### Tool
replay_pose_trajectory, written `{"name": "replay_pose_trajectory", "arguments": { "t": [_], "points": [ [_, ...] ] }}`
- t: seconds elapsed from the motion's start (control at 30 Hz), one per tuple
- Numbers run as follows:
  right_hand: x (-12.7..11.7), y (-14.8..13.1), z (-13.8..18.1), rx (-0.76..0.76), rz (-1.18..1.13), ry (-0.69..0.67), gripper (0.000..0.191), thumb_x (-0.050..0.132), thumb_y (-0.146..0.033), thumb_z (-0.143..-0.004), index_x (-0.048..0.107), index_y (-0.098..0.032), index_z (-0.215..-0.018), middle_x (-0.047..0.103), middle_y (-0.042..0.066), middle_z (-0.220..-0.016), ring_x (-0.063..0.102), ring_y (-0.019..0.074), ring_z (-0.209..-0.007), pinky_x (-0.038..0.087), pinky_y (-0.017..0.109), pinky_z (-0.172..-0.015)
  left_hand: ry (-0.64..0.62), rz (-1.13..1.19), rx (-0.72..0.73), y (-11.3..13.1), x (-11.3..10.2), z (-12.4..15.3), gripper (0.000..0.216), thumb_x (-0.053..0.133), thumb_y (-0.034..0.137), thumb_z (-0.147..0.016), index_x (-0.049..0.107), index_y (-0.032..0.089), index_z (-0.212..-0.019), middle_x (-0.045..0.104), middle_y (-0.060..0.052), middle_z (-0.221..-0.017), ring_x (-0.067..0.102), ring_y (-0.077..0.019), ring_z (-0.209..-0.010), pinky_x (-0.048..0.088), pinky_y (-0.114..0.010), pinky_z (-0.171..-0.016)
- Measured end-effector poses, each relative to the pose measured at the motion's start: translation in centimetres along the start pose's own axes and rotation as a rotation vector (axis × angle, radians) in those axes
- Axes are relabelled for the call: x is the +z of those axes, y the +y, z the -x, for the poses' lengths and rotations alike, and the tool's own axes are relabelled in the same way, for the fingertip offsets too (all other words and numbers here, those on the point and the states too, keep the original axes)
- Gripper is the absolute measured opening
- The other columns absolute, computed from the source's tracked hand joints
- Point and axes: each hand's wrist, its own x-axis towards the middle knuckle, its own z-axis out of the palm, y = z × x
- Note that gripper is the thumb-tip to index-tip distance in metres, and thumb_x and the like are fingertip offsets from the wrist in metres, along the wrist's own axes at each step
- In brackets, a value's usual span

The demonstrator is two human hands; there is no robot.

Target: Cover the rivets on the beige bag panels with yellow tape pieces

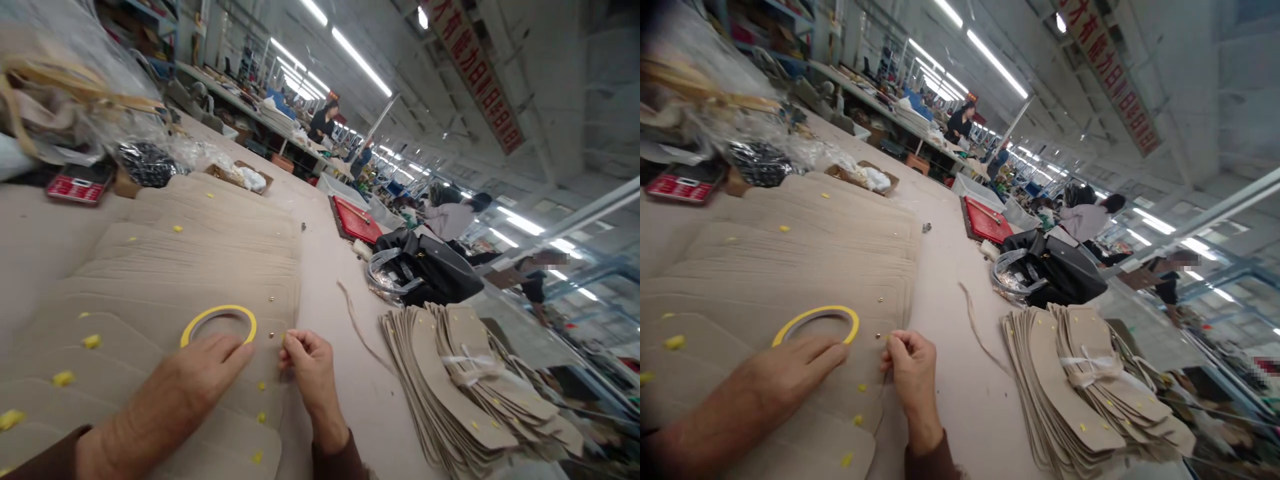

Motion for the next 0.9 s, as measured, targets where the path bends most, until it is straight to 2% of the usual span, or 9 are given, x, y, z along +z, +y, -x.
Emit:
{"name": "replay_pose_trajectory", "arguments": {
  "t": [0.13,0.3,0.47,0.6,0.73,0.83,0.9],
  "points": [
    [-0.2,1.5,-0.8,-0.017,0.065,-0.057,0.033,0.074,-0.045,-0.071,0.072,-0.012,-0.077,0.064,0.001,-0.057,0.056,0.0105,-0.047,0.048,0.021,-0.047,-0.062,-0.110,0.037,-0.1,1.3,-0.4,0.022,0.050,0.002,-0.086,0.060,0.021,-0.084,0.058,-0.002,-0.079,0.052,-0.0224,-0.074,0.040,-0.033,-0.067],
    [0.6,2.5,-0.9,-0.102,0.222,-0.044,0.022,0.068,-0.036,-0.079,0.072,-0.014,-0.078,0.063,0.000,-0.058,0.055,0.0118,-0.050,0.047,0.022,-0.049,-0.177,-0.108,0.028,0.2,1.1,-0.6,0.017,0.060,0.004,-0.084,0.058,0.021,-0.083,0.059,-0.003,-0.081,0.050,-0.0234,-0.074,0.039,-0.035,-0.065],
    [1.3,2.4,-1.0,-0.323,0.524,-0.024,0.019,0.058,-0.027,-0.085,0.073,-0.018,-0.078,0.072,0.002,-0.070,0.064,0.0161,-0.062,0.049,0.026,-0.062,-0.283,-0.074,-0.035,0.4,0.7,-0.5,0.015,0.059,0.006,-0.086,0.058,0.021,-0.086,0.059,-0.004,-0.086,0.052,-0.0242,-0.078,0.041,-0.036,-0.067],
    [1.6,2.5,-1.1,-0.478,0.721,0.015,0.018,0.054,-0.022,-0.088,0.070,-0.019,-0.081,0.073,0.004,-0.076,0.067,0.0185,-0.069,0.049,0.028,-0.068,-0.355,-0.080,-0.075,0.5,0.3,-0.6,0.017,0.055,0.004,-0.086,0.059,0.020,-0.087,0.059,-0.005,-0.088,0.053,-0.0246,-0.080,0.042,-0.036,-0.068],
    [0.9,2.8,-0.8,-0.458,0.712,0.085,0.014,0.060,-0.024,-0.088,0.064,-0.018,-0.100,0.069,0.000,-0.069,0.066,0.0182,-0.063,0.048,0.027,-0.064,-0.360,-0.096,-0.048,0.5,0.0,-0.7,0.020,0.053,0.002,-0.086,0.060,0.021,-0.089,0.060,-0.006,-0.087,0.053,-0.0242,-0.079,0.043,-0.035,-0.067],
    [0.2,3.1,-0.2,-0.448,0.686,0.090,0.008,0.060,-0.026,-0.091,0.065,-0.020,-0.089,0.069,0.001,-0.070,0.065,0.0173,-0.063,0.048,0.026,-0.062,-0.350,-0.102,-0.076,0.5,0.3,-0.6,0.020,0.054,0.002,-0.085,0.060,0.021,-0.088,0.059,-0.006,-0.085,0.053,-0.0247,-0.079,0.044,-0.035,-0.067],
    [0.0,3.2,0.1,-0.518,0.713,0.042,0.014,0.057,-0.024,-0.093,0.067,-0.020,-0.085,0.072,0.003,-0.077,0.067,0.0175,-0.070,0.049,0.026,-0.068,-0.340,-0.112,-0.089,0.5,0.4,-0.5,0.020,0.054,0.002,-0.084,0.060,0.021,-0.088,0.058,-0.005,-0.084,0.053,-0.0249,-0.079,0.045,-0.036,-0.067]
  ]
}}
